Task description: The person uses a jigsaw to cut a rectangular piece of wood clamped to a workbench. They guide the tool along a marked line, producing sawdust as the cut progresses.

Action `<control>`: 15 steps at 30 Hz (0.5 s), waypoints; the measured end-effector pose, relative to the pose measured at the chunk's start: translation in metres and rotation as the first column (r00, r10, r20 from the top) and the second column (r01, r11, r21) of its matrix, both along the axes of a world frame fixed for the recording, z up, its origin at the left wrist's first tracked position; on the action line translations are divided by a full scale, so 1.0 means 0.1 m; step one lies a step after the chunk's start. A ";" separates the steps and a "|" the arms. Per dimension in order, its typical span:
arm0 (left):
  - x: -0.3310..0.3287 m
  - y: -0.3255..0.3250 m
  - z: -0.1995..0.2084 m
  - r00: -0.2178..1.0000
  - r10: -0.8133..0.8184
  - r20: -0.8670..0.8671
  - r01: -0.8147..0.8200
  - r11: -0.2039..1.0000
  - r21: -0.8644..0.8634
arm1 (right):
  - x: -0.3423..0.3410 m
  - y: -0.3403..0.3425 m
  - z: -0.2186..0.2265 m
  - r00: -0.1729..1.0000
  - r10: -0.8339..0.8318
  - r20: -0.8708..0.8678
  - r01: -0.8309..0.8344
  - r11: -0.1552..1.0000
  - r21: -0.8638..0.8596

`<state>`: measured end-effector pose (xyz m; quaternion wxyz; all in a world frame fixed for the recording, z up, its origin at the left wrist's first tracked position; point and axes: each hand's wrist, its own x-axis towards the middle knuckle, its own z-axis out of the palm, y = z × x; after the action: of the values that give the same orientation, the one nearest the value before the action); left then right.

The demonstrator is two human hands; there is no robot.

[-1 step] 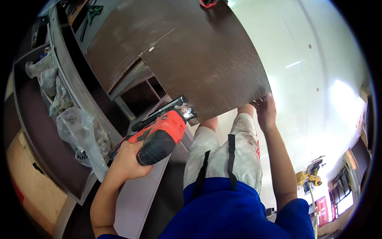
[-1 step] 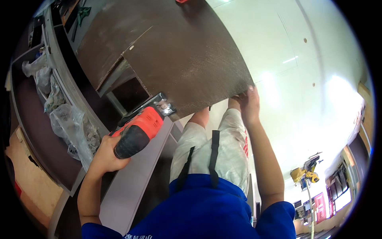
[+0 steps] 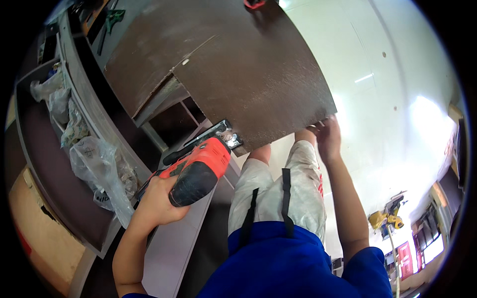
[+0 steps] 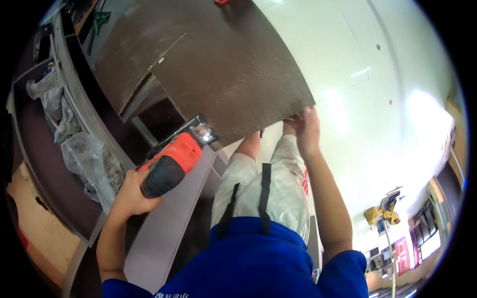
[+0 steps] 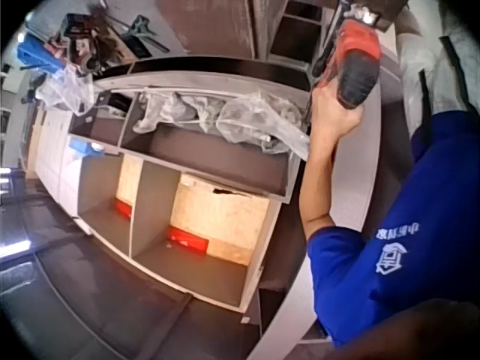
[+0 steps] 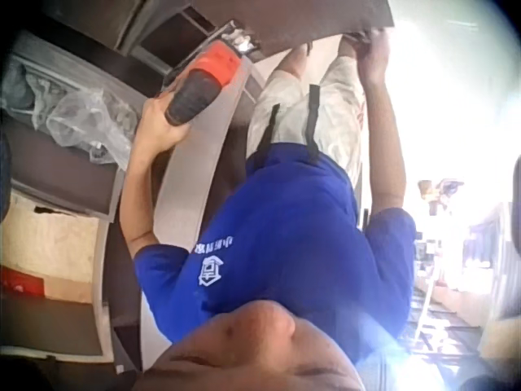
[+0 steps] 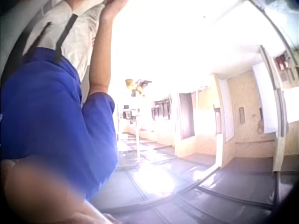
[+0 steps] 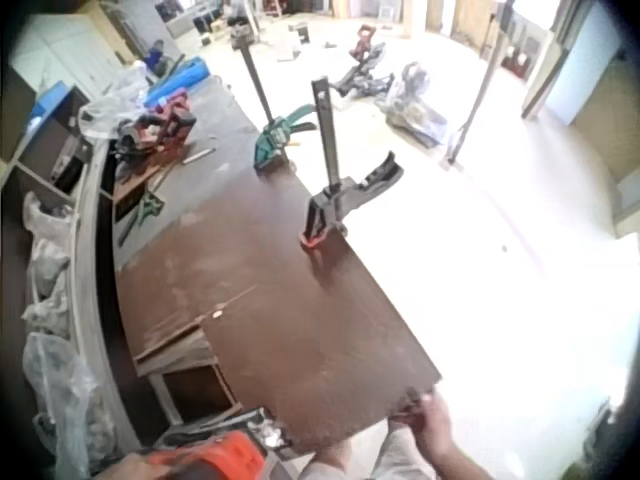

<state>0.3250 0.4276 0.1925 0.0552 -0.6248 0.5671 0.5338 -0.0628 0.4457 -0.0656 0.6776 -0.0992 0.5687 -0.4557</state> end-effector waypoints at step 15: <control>0.08 0.13 -0.02 0.998 0.014 0.060 -0.018 0.998 0.059 | 0.99 0.96 0.48 0.803 0.525 0.283 -0.527 0.847 -0.074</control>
<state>0.3330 0.4403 0.1903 0.0863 -0.6430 0.5442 0.5319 0.0362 0.5414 -0.0175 0.8539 -0.1816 0.4143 -0.2572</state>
